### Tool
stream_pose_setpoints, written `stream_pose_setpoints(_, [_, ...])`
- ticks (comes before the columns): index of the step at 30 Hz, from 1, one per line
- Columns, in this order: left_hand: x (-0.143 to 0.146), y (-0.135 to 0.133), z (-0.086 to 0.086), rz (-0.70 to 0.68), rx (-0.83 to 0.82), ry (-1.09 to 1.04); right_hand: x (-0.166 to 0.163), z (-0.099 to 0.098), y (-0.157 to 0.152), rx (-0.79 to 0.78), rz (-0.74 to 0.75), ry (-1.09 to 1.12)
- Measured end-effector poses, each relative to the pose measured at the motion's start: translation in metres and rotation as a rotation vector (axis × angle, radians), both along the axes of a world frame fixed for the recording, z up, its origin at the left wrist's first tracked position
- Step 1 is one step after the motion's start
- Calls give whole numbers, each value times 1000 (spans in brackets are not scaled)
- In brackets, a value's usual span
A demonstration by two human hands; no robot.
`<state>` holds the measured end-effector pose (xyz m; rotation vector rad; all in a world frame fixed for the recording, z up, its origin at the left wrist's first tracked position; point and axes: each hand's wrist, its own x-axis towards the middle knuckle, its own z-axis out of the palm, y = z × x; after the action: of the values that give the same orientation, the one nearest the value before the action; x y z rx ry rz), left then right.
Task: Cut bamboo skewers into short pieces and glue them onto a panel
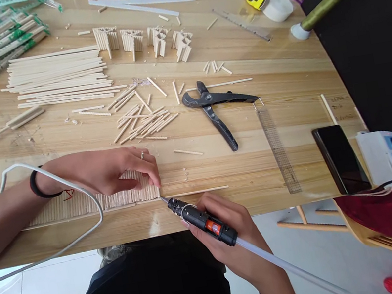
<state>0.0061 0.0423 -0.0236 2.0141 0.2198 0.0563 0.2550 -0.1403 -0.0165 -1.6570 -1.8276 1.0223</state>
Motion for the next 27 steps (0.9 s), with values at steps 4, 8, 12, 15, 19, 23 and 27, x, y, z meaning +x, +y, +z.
stream_pose_setpoints(4, [-1, 1, -1, -4, 19, -13, -1, 0, 1, 1, -11, 4])
stream_pose_setpoints(8, [-1, 1, -1, -15, 19, -31, -2, 1, 1, 14, -15, 24])
stream_pose_setpoints(12, [-1, 1, 0, -17, 7, -22, -2, 2, 0, 17, -33, 62])
stream_pose_setpoints(15, [-1, 2, 0, -22, 14, -20, -2, 1, 0, 58, -84, 60])
stream_pose_setpoints(19, [-2, 1, -1, -23, 14, -28, -2, -3, 2, 146, -259, -15])
stream_pose_setpoints(23, [-2, 0, -3, 2, 23, -48, -2, -7, 7, 142, -359, -73])
stream_pose_setpoints(27, [-1, 0, -2, -18, 36, -72, -4, -11, 10, 138, -361, -69])
